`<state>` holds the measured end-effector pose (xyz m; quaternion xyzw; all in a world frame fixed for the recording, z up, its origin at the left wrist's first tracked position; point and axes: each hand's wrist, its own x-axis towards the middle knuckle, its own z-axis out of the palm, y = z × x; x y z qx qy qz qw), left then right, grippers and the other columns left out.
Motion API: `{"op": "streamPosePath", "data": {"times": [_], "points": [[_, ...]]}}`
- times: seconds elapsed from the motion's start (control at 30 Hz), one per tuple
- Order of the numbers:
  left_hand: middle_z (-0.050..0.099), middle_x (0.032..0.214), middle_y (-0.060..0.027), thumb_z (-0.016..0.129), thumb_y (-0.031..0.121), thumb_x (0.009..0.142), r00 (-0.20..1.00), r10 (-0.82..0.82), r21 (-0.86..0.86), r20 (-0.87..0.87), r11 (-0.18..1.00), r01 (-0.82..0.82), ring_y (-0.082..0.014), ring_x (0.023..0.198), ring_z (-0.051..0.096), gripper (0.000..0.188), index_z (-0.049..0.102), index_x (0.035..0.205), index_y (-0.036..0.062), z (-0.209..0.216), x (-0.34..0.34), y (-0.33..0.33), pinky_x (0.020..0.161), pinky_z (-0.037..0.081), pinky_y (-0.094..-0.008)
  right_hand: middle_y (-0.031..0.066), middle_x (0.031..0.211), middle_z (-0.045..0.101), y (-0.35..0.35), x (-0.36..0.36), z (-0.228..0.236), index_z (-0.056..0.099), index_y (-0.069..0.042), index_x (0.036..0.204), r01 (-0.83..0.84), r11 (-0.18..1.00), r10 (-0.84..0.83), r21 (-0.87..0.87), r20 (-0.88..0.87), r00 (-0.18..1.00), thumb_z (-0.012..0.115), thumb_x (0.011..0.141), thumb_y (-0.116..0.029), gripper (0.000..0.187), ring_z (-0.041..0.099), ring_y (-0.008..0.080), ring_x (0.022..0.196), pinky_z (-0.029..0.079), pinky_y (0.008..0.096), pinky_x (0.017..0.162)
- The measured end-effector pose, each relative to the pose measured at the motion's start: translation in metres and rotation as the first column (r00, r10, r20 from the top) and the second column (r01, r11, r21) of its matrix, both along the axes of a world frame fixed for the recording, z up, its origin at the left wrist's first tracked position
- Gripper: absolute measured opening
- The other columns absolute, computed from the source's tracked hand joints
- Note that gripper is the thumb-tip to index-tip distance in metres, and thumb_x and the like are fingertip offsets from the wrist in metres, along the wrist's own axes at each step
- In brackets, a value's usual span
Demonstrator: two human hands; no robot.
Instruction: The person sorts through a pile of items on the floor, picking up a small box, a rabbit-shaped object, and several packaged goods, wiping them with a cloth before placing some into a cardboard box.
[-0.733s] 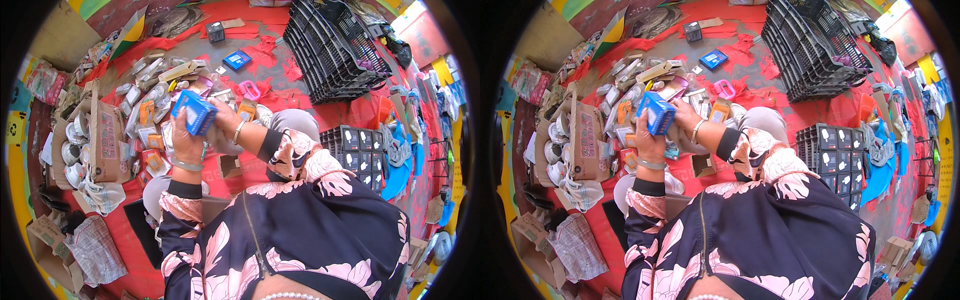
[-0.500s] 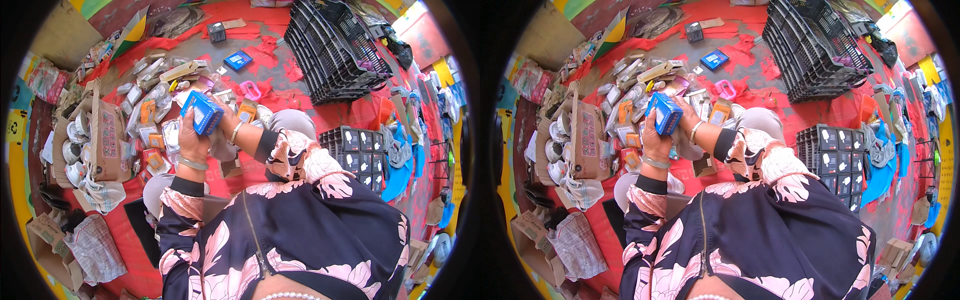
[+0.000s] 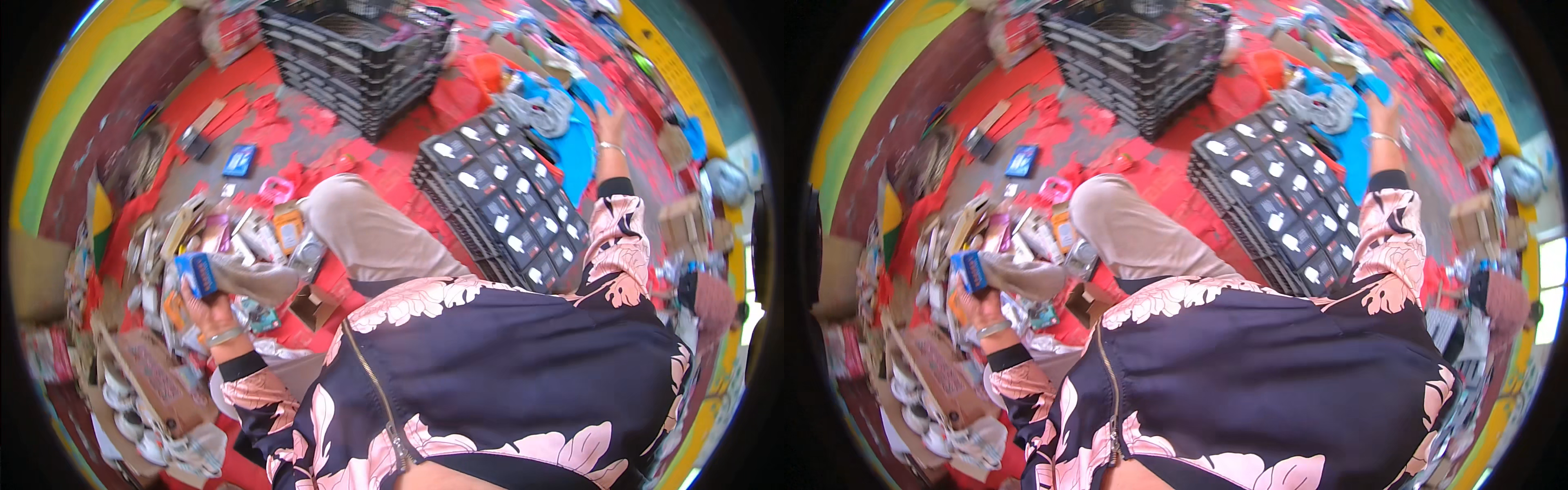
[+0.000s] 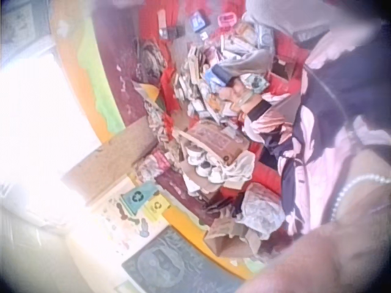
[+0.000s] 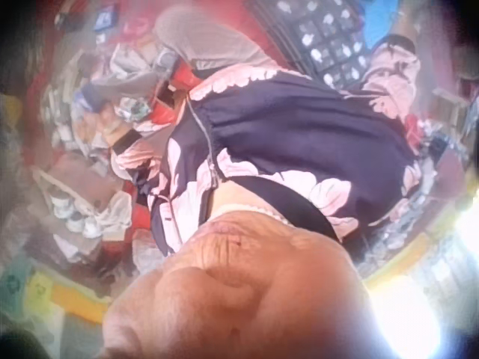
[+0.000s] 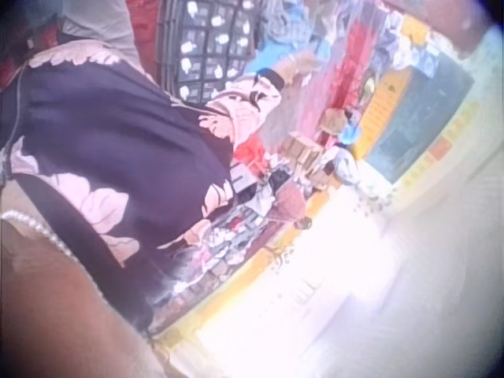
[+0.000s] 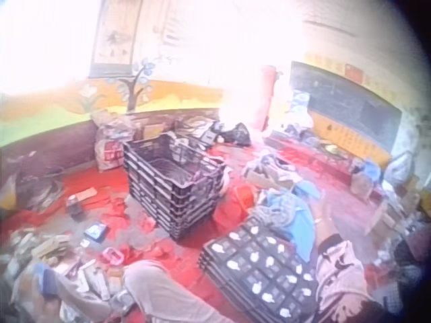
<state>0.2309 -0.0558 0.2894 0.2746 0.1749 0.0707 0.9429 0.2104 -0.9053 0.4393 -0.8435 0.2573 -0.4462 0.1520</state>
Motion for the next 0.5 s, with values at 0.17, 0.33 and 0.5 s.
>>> {"op": "streamPosePath", "data": {"times": [0.17, 0.33, 0.5], "points": [[0.061, 0.109, -0.0123, 0.053, 0.029, 0.084, 0.996, -0.008, -0.005, -0.093, 1.000, 0.008, -0.0294, 0.100, 0.058, 0.035, 0.057, 0.110, 0.0061, -0.020, 0.009, 0.001, 0.096, 0.041, -0.0467, 0.0254, 0.116, 0.053, -0.145, -0.289, -0.125, 0.049, 0.004, 0.118, 0.841, 0.526, -0.765, -0.129, -0.502, 0.402, 0.065, 0.073, -0.041, 0.065, 0.052, 0.0359, 0.107, 0.041, 0.0395, 0.091], [0.062, 0.106, -0.0101, 0.054, 0.033, 0.084, 0.975, 0.039, 0.080, -0.218, 0.997, -0.022, -0.0272, 0.096, 0.059, 0.036, 0.057, 0.110, 0.0083, -0.037, 0.022, -0.004, 0.093, 0.042, -0.0447, 0.0244, 0.114, 0.055, 0.012, -0.457, -0.272, 0.051, 0.003, 0.116, 0.938, 0.300, -0.298, 0.175, -0.917, 0.267, 0.064, 0.074, -0.041, 0.061, 0.054, 0.0356, 0.104, 0.042, 0.0401, 0.088], [0.061, 0.105, -0.0090, 0.055, 0.035, 0.085, 0.950, -0.004, 0.208, -0.312, 0.975, 0.072, -0.0251, 0.094, 0.059, 0.037, 0.056, 0.111, 0.0089, -0.081, 0.030, 0.018, 0.092, 0.042, -0.0413, 0.0234, 0.112, 0.056, 0.091, -0.474, -0.321, 0.053, 0.001, 0.114, 0.903, 0.275, -0.167, 0.331, -0.908, 0.384, 0.062, 0.075, -0.040, 0.058, 0.055, 0.0354, 0.101, 0.043, 0.0407, 0.086]]}}
